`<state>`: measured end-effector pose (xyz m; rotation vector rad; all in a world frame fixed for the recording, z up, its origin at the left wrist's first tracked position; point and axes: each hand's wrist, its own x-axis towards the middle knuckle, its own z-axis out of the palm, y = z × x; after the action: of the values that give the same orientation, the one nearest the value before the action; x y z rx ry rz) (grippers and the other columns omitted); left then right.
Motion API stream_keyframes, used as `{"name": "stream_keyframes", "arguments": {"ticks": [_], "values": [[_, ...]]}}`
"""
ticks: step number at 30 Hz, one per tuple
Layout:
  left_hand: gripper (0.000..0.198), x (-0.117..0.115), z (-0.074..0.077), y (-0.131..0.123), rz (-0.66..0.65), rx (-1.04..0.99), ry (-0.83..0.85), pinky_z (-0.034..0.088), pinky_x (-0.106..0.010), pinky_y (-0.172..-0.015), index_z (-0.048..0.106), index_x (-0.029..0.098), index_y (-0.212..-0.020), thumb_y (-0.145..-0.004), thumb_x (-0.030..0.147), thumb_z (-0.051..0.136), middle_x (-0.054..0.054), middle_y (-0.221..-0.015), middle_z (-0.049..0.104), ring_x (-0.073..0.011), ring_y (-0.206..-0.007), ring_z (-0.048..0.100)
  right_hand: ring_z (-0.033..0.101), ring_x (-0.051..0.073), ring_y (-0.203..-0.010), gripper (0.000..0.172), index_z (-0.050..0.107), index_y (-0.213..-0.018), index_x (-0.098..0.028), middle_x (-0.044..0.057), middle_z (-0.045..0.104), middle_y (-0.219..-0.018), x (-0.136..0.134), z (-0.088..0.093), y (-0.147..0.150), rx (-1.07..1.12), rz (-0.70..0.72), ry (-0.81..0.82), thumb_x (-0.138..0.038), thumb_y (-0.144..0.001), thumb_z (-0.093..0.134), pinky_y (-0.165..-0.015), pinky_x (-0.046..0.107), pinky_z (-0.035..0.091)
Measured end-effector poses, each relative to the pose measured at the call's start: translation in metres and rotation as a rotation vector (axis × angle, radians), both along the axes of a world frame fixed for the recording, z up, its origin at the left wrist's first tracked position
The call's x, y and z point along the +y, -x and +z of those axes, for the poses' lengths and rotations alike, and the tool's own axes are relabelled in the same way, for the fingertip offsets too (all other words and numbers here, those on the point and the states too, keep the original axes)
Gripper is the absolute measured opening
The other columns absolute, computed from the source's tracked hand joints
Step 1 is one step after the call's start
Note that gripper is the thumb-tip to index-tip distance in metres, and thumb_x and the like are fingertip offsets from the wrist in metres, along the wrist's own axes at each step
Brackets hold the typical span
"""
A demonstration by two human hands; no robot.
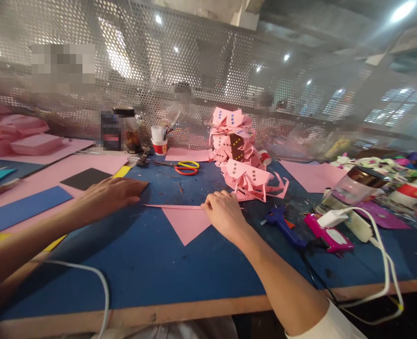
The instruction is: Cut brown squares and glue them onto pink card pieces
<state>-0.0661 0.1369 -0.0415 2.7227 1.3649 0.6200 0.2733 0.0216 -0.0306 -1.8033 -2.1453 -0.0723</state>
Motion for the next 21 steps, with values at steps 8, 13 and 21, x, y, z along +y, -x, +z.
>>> {"name": "stream_keyframes", "arguments": {"ticks": [8, 13, 21], "values": [[0.048, 0.010, -0.010, 0.015, 0.078, 0.104, 0.074, 0.046, -0.050, -0.094, 0.064, 0.038, -0.129, -0.087, 0.059, 0.051, -0.001, -0.134, 0.066, -0.0365, -0.116, 0.061, 0.064, 0.018, -0.085, 0.016, 0.064, -0.083, -0.021, 0.002, 0.073, -0.091, 0.006, 0.004, -0.002, 0.168, -0.037, 0.010, -0.025, -0.096, 0.054, -0.074, 0.028, 0.041], [0.046, 0.009, -0.008, 0.014, 0.101, 0.093, 0.055, 0.048, -0.048, -0.091, 0.063, 0.037, -0.130, -0.087, 0.050, 0.051, -0.003, -0.125, 0.071, -0.0367, -0.114, 0.063, 0.066, 0.019, -0.081, 0.020, 0.062, -0.085, -0.021, 0.003, 0.073, -0.087, 0.010, 0.012, -0.007, 0.278, -0.130, -0.003, -0.031, -0.097, 0.050, -0.070, 0.028, 0.042], [0.069, 0.012, -0.003, 0.018, 0.015, 0.100, 0.138, 0.037, -0.051, -0.108, 0.052, 0.038, -0.143, -0.080, 0.069, 0.056, -0.003, -0.140, 0.062, -0.0376, -0.128, 0.053, 0.066, 0.020, -0.081, 0.020, 0.061, -0.080, -0.023, 0.002, 0.072, -0.084, 0.011, 0.011, -0.009, 0.338, -0.155, -0.010, -0.032, -0.094, 0.050, -0.073, 0.029, 0.041]]}}
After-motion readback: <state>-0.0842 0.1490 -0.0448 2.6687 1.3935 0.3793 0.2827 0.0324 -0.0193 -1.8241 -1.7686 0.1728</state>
